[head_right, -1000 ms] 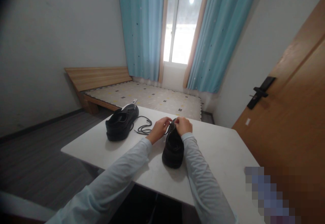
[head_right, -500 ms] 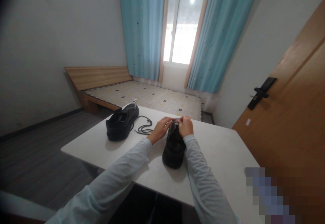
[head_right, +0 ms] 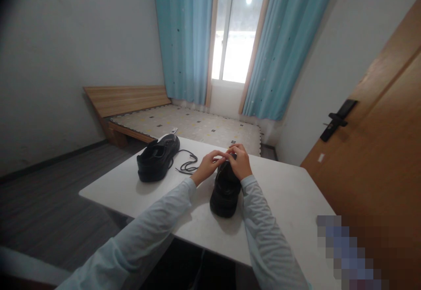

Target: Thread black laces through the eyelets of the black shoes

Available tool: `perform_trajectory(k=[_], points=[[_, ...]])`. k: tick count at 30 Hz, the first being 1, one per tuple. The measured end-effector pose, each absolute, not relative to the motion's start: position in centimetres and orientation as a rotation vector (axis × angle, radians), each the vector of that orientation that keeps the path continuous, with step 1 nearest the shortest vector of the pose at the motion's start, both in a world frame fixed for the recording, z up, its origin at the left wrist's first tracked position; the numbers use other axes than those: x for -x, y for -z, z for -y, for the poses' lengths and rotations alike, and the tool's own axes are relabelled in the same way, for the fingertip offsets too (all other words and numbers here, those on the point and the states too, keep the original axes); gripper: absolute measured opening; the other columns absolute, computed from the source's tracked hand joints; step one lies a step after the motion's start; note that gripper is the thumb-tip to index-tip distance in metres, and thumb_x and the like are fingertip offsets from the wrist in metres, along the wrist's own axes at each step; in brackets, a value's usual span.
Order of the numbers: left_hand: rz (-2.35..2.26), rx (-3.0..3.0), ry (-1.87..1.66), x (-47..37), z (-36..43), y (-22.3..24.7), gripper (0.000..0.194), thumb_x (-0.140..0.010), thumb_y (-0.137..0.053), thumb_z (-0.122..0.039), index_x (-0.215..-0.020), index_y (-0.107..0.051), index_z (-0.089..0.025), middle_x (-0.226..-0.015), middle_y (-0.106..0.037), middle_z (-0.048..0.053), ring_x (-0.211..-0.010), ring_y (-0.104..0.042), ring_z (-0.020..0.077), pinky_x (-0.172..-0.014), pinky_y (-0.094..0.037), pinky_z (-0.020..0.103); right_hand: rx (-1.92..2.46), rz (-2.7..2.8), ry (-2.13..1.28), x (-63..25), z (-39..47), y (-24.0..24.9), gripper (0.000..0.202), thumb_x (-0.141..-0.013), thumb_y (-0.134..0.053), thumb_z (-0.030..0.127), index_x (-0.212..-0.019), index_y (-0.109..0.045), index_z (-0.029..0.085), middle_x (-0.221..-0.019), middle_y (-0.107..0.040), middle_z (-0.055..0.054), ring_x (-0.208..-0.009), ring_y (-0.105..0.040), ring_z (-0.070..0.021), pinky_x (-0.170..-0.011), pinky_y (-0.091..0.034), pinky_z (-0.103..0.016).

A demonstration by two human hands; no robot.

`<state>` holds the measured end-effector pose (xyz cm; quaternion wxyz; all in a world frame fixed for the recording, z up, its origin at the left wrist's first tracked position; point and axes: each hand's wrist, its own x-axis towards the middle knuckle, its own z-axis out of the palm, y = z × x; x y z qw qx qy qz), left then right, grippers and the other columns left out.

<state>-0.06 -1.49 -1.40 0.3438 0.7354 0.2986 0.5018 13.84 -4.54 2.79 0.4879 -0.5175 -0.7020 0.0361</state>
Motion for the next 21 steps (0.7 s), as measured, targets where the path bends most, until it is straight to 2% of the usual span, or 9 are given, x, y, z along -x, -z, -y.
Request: perform_trajectory(k=[4,6,8,11,13,17,21], points=[[-0.720,-1.824,-1.354,-0.1,1.6,1.1,0.018,-0.082,-0.055,-0.030,-0.087,-0.063,-0.015,-0.090,-0.066,0.004,-0.088,-0.061,0.0132,-0.083,-0.050,0.026,1.482,1.557,-0.038,-15.4,3.9,-2.3,0.025,-0.071,-0.058,0.042,-0.070,-0.055,0.018,-0.073,-0.053,-0.003,-0.069,-0.052,-0.0174,-0.070,-0.045,-0.035],[-0.691,-1.798,-1.384,-0.1,1.8,0.8,0.019,-0.082,-0.055,-0.031,-0.085,-0.063,-0.015,-0.088,-0.067,0.004,-0.087,-0.061,0.0134,-0.085,-0.049,0.027,1.624,1.520,-0.107,-16.3,3.6,-2.0,0.022,-0.062,-0.066,0.034,-0.072,-0.054,0.018,-0.065,-0.049,0.001,-0.067,-0.051,-0.0170,-0.069,-0.046,-0.035],[-0.663,-1.764,-1.413,-0.1,1.9,0.4,0.018,-0.082,-0.054,-0.030,-0.085,-0.061,-0.014,-0.088,-0.068,0.005,-0.088,-0.062,0.0140,-0.085,-0.048,0.028,1.723,1.478,-0.384,-17.0,3.5,-1.7,0.020,-0.058,-0.068,0.026,-0.071,-0.054,0.019,-0.059,-0.048,0.004,-0.061,-0.051,-0.0157,-0.063,-0.047,-0.033],[-0.614,-1.701,-1.432,-0.1,2.2,0.1,0.016,-0.082,-0.053,-0.029,-0.085,-0.059,-0.014,-0.088,-0.069,0.007,-0.087,-0.064,0.0146,-0.084,-0.049,0.029,1.733,1.345,-0.763,-17.8,3.5,-1.7,0.015,-0.061,-0.064,0.018,-0.071,-0.053,0.019,-0.056,-0.050,0.004,-0.053,-0.051,-0.0131,-0.052,-0.047,-0.029],[-0.598,-1.670,-1.446,-0.1,2.3,-0.1,0.016,-0.081,-0.055,-0.029,-0.083,-0.058,-0.014,-0.085,-0.069,0.007,-0.083,-0.065,0.0149,-0.081,-0.049,0.029,1.710,1.273,-0.852,-18.2,3.7,-2.0,0.013,-0.063,-0.061,0.014,-0.072,-0.052,0.018,-0.057,-0.052,0.004,-0.050,-0.052,-0.0115,-0.048,-0.047,-0.028],[-0.597,-1.638,-1.481,-0.1,2.4,-0.3,0.016,-0.078,-0.058,-0.029,-0.080,-0.060,-0.014,-0.078,-0.069,0.006,-0.078,-0.065,0.0147,-0.077,-0.050,0.028,1.646,1.192,-1.003,-19.2,4.3,-2.5,0.012,-0.065,-0.058,0.012,-0.073,-0.051,0.018,-0.058,-0.055,0.002,-0.048,-0.054,-0.0097,-0.049,-0.050,-0.027],[-0.535,-1.568,-1.521,-0.4,2.2,-0.5,0.016,-0.078,-0.059,-0.028,-0.083,-0.061,-0.013,-0.075,-0.068,0.004,-0.073,-0.065,0.0133,-0.075,-0.050,0.027,1.508,1.120,-1.210,-20.2,4.7,-2.4,0.018,-0.062,-0.064,0.011,-0.075,-0.053,0.018,-0.056,-0.057,0.002,-0.049,-0.057,-0.0098,-0.050,-0.051,-0.025]])
